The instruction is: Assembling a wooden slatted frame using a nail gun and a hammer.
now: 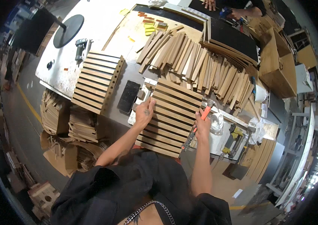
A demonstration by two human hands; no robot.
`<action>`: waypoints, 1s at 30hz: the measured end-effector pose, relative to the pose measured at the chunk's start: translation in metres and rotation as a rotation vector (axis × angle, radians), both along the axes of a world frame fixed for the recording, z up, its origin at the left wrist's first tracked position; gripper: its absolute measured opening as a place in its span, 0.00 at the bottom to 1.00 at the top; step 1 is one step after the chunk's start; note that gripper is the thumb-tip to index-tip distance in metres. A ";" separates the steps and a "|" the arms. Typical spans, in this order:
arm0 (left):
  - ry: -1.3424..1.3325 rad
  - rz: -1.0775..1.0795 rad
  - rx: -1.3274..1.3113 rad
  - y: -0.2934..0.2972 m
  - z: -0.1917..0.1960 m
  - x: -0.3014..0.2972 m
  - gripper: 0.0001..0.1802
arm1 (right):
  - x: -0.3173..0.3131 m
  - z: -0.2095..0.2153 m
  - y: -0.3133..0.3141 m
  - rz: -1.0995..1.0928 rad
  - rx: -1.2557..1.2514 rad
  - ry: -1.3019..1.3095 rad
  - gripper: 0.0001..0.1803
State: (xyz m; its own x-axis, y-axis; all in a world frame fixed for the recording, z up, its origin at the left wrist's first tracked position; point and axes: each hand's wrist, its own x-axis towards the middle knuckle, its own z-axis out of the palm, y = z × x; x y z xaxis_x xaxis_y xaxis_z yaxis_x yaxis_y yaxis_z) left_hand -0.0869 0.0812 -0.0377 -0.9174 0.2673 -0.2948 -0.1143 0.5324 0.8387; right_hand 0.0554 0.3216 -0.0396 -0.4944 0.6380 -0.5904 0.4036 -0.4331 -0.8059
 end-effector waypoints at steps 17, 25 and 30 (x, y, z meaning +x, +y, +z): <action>0.381 0.116 0.136 0.043 -0.045 -0.064 0.26 | 0.041 0.007 -0.024 -0.278 0.306 -0.047 0.16; 0.313 0.336 0.175 0.066 -0.055 -0.067 0.18 | -0.018 0.006 0.002 -0.127 0.068 -0.060 0.18; 0.384 0.357 0.178 0.071 -0.062 -0.065 0.15 | -0.016 0.000 0.015 -0.054 0.037 -0.087 0.20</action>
